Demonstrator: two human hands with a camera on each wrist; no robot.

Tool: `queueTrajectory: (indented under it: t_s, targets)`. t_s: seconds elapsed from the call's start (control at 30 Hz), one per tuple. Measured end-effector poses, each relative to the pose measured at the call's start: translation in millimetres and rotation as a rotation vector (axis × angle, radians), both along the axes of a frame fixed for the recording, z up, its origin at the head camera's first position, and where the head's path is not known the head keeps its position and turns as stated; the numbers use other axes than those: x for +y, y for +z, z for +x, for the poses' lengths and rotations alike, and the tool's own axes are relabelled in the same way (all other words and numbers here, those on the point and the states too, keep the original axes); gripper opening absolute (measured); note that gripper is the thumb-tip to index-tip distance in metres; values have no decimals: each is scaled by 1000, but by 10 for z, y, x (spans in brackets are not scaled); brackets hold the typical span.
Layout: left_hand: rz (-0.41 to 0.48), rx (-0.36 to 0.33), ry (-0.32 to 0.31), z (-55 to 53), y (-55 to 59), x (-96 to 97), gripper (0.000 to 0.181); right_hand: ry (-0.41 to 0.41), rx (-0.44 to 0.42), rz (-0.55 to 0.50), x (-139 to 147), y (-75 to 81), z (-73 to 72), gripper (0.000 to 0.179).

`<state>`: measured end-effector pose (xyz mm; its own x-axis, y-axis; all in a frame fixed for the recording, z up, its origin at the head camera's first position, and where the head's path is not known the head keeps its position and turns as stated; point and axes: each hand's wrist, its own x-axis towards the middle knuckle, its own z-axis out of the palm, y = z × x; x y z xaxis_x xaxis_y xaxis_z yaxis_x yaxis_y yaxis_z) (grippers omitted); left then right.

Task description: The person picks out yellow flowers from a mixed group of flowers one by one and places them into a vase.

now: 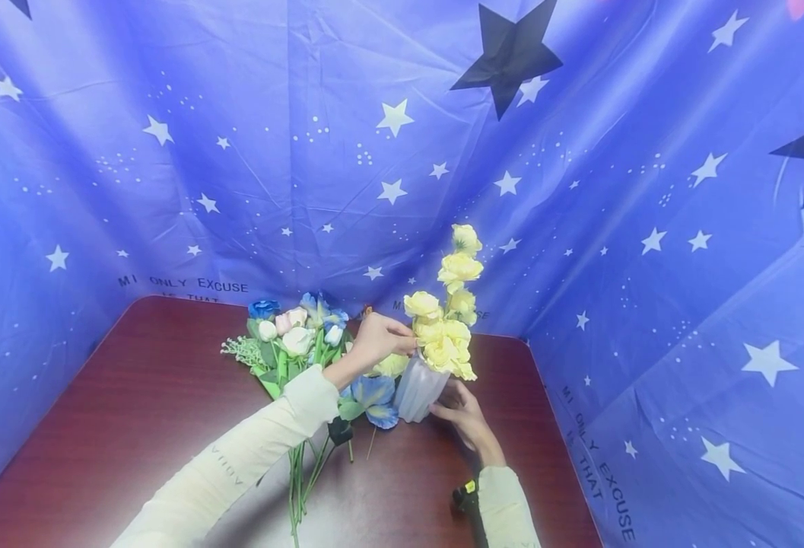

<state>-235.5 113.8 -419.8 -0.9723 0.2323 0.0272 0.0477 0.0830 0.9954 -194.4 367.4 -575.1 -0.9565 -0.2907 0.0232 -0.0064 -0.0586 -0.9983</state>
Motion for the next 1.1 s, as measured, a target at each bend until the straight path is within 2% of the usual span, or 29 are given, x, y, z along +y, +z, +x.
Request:
queueTrajectory:
  t_s: [0.67,0.9,1.1]
  targets:
    - [-32,51,79,-90,-48,99,11,-56,-43,30,-20,-13,-9,51]
    - [9,24,55,-100,-71,102,11,-35,-36,20,-19,-2,-6,51]
    - [19,5,21,-90,-40,70,12,-18,-9,-5,-22,5,-11,52]
